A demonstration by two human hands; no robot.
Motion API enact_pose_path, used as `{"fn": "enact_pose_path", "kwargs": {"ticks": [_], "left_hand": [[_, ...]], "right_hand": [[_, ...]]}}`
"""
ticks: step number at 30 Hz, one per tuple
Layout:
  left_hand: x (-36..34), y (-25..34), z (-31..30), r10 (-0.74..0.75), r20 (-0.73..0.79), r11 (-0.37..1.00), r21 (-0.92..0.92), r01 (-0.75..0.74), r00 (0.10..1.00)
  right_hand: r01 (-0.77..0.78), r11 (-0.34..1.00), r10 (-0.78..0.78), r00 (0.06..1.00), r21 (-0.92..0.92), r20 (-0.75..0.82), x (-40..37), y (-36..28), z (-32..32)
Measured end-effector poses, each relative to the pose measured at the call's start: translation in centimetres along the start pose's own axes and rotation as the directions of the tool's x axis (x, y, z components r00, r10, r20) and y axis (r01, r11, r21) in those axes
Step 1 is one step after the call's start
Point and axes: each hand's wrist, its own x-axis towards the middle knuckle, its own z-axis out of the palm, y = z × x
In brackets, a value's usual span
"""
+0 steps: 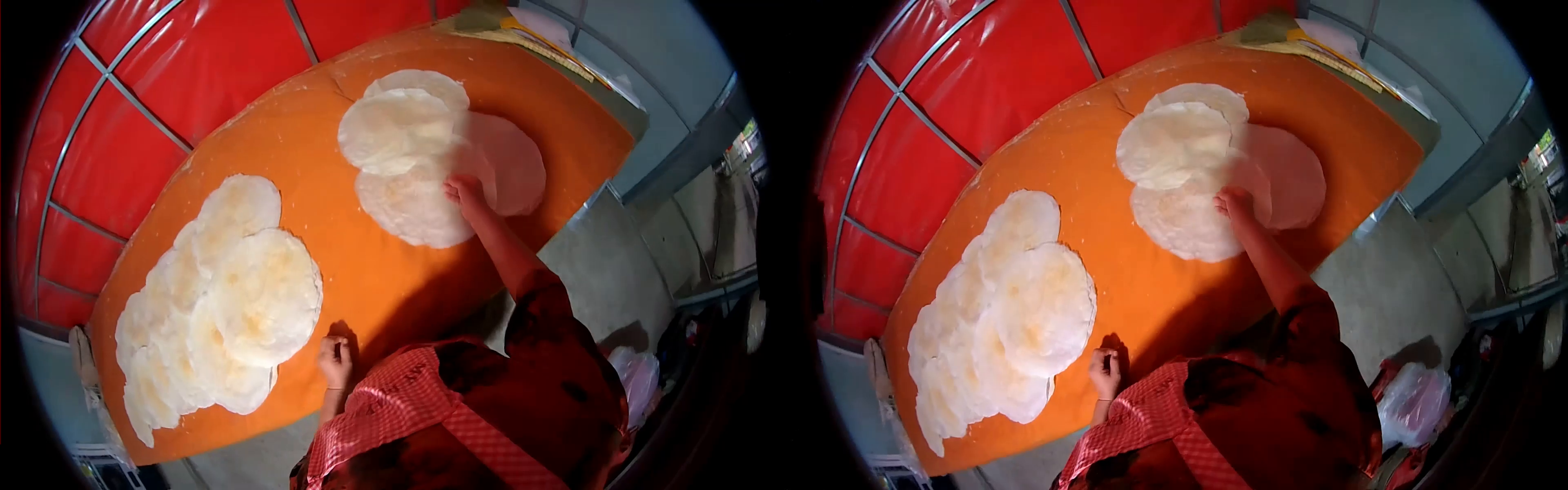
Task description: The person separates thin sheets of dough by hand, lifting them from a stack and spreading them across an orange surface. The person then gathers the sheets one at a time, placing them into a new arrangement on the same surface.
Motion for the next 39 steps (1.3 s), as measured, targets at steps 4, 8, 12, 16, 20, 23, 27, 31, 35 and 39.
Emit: {"fn": "enact_pose_path", "kwargs": {"ticks": [4, 8, 12, 16, 20, 23, 27, 31, 35, 39], "left_hand": [[0.9, -0.3, 3.2, 0.018, -0.021, 0.971, 0.239, -0.012, 1.000], [1.6, 0.8, 3.5, 0.044, -0.068, 0.967, 0.254, -0.025, 0.997], [2.3, 1.3, 3.6, 0.053, -0.063, 0.942, 0.334, -0.030, 0.997], [2.6, 1.1, 3.7, 0.050, -0.075, 0.938, 0.347, -0.021, 0.996], [2.4, 1.1, 3.8, 0.031, -0.081, 0.931, 0.365, 0.000, 0.996], [1.9, 0.7, 3.8, 0.003, -0.079, 0.923, 0.383, 0.027, 0.997], [1.9, 1.3, 3.4, -0.041, -0.074, 0.924, 0.377, 0.066, 0.996], [1.7, 0.5, 4.2, -0.610, 0.025, 0.567, -0.685, 0.458, 0.792], [5.6, 5.9, 1.0, -0.429, 0.265, -0.028, -0.959, 0.281, 0.863], [4.6, 3.8, 0.6, -0.482, 0.387, -0.060, -0.910, 0.411, 0.786]], "right_hand": [[0.089, 0.789, -0.132, 0.991, -0.608, -0.026, 16.6, 2.5, -1.7], [0.066, 0.536, -0.259, 0.962, -0.841, -0.089, 25.2, 3.0, -1.8], [0.040, 0.427, -0.281, 0.955, -0.903, -0.091, 28.6, 2.6, -1.6], [0.079, 0.396, -0.343, 0.937, -0.915, -0.067, 31.6, 2.9, -1.9], [0.440, 0.342, -0.631, 0.762, -0.830, 0.144, 38.2, 2.4, 1.8], [0.677, 0.668, -0.624, 0.736, -0.308, 0.263, 32.1, -6.0, 13.3], [0.845, 0.462, -0.552, 0.512, -0.270, 0.658, 12.5, -17.8, 25.1], [0.946, 0.167, -0.305, 0.319, -0.279, 0.897, -5.9, -19.8, 26.9], [0.955, 0.280, -0.225, 0.162, -0.096, 0.961, -14.6, -7.9, 23.7], [0.815, 0.465, 0.317, 0.213, -0.347, 0.924, -20.3, 4.0, 18.3]]}}
